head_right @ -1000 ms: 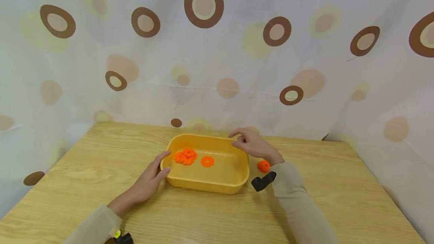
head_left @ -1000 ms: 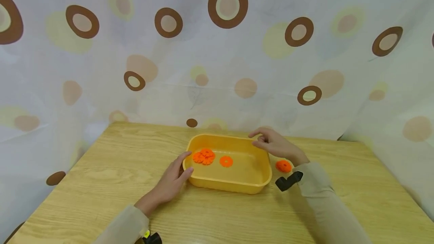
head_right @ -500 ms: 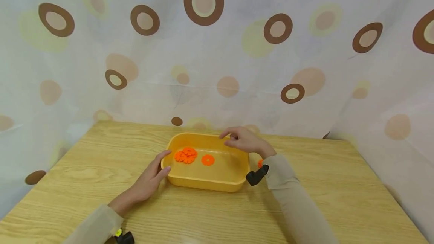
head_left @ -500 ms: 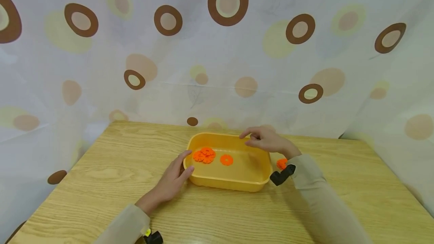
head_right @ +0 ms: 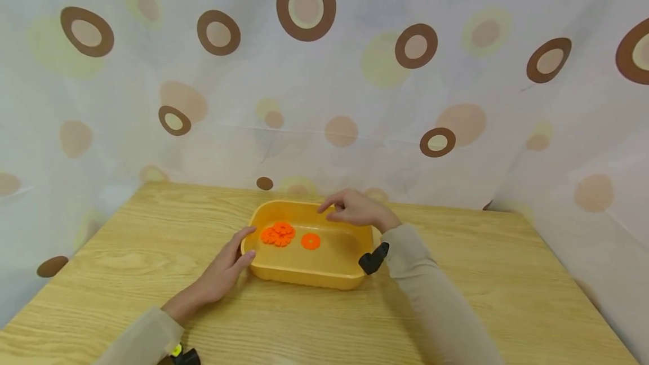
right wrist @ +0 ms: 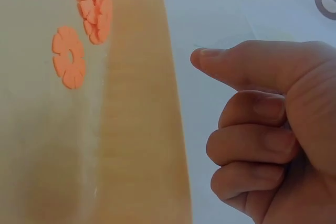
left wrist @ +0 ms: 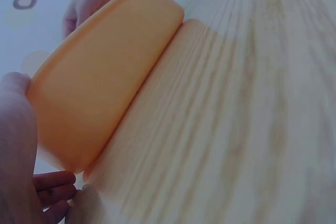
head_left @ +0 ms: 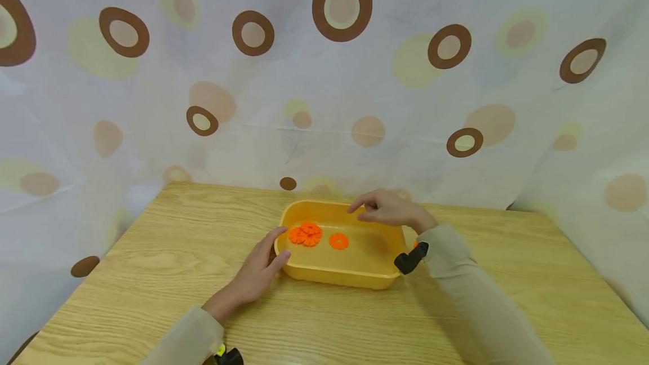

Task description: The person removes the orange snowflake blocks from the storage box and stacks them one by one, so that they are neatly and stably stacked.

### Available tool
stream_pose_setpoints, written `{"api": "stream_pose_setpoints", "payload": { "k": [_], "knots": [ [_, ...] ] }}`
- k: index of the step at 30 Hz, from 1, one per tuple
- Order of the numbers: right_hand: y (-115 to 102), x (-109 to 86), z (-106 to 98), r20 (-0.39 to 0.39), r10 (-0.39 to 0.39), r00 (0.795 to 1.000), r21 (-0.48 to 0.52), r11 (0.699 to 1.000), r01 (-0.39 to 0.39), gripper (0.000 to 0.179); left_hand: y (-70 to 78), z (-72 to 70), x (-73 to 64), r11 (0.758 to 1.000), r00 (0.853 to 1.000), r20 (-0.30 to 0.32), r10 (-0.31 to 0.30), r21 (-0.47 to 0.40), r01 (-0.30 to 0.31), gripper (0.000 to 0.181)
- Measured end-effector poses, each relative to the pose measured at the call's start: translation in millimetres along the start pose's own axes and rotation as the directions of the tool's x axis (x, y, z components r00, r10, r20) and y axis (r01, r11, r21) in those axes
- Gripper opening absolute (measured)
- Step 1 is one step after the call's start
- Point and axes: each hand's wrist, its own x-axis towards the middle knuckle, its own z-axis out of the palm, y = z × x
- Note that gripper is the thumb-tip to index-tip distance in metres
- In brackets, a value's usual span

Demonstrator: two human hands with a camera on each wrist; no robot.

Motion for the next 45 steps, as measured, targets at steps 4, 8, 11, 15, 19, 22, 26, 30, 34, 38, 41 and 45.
{"api": "stream_pose_setpoints", "payload": {
  "k": [4, 8, 11, 15, 19, 22, 26, 30, 34, 38, 41, 45],
  "knots": [
    [2, 5.2, 2, 0.032, -0.018, 0.999, -0.039, 0.999, 0.019, 0.025, -0.3, 2.1, 1.2, 1.0, 1.0, -0.01, 0.011, 0.008, -0.011, 0.052],
    [1, 11.0, 3, 0.073, 0.013, 0.997, -0.073, 0.997, -0.008, 0.026, -0.7, 3.3, 2.0, 1.0, 1.0, -0.014, 0.022, 0.015, -0.022, 0.052],
    [-1, 16.5, 4, 0.096, 0.05, 0.994, -0.09, 0.995, -0.042, 0.027, -1.2, 3.6, 2.3, 0.999, 0.999, -0.021, 0.034, 0.015, -0.033, 0.051],
    [-1, 24.6, 9, 0.152, 0.081, 0.985, -0.103, 0.993, -0.066, 0.03, -2.0, 3.4, 1.2, 0.999, 0.998, -0.041, 0.046, 0.015, -0.046, 0.051],
    [0, 30.1, 17, 0.226, 0.102, 0.969, -0.114, 0.99, -0.078, 0.033, -3.5, 2.3, -0.4, 0.999, 0.998, -0.041, 0.051, 0.012, -0.05, 0.051],
    [3, 30.8, 21, 0.245, 0.114, 0.963, -0.109, 0.99, -0.089, 0.036, -4.0, 2.4, 0.8, 0.999, 0.999, -0.023, 0.047, 0.006, -0.047, 0.052],
    [8, 32.0, 27, 0.253, 0.113, 0.961, -0.052, 0.993, -0.104, 0.041, -3.7, 2.0, 1.9, 1.0, 1.0, -0.008, 0.021, 0.003, -0.021, 0.052],
    [14, 34.6, 32, 0.257, 0.068, 0.964, -0.044, 0.997, -0.059, 0.043, -3.4, 0.2, 1.6, 1.0, 1.0, -0.003, 0.006, 0.002, -0.006, 0.052],
    [17, 36.3, 34, 0.208, 0.013, 0.978, -0.138, 0.99, 0.016, 0.039, -2.5, -0.5, 2.1, 1.0, 1.0, -0.012, 0.022, 0.011, -0.022, 0.052],
    [17, 37.2, 37, 0.179, -0.004, 0.984, -0.228, 0.973, 0.046, 0.034, -2.2, -0.2, 2.1, 0.999, 0.999, -0.022, 0.042, 0.027, -0.041, 0.052],
    [15, 36.1, 38, 0.192, 0.01, 0.981, -0.256, 0.966, 0.04, 0.032, -2.5, 0.5, 1.6, 0.999, 0.999, -0.015, 0.034, 0.027, -0.034, 0.053],
    [14, 34.4, 40, 0.189, 0.024, 0.982, -0.266, 0.964, 0.027, 0.03, -1.8, 0.9, 1.3, 0.999, 1.0, -0.009, 0.027, 0.023, -0.026, 0.053]
  ]
}}
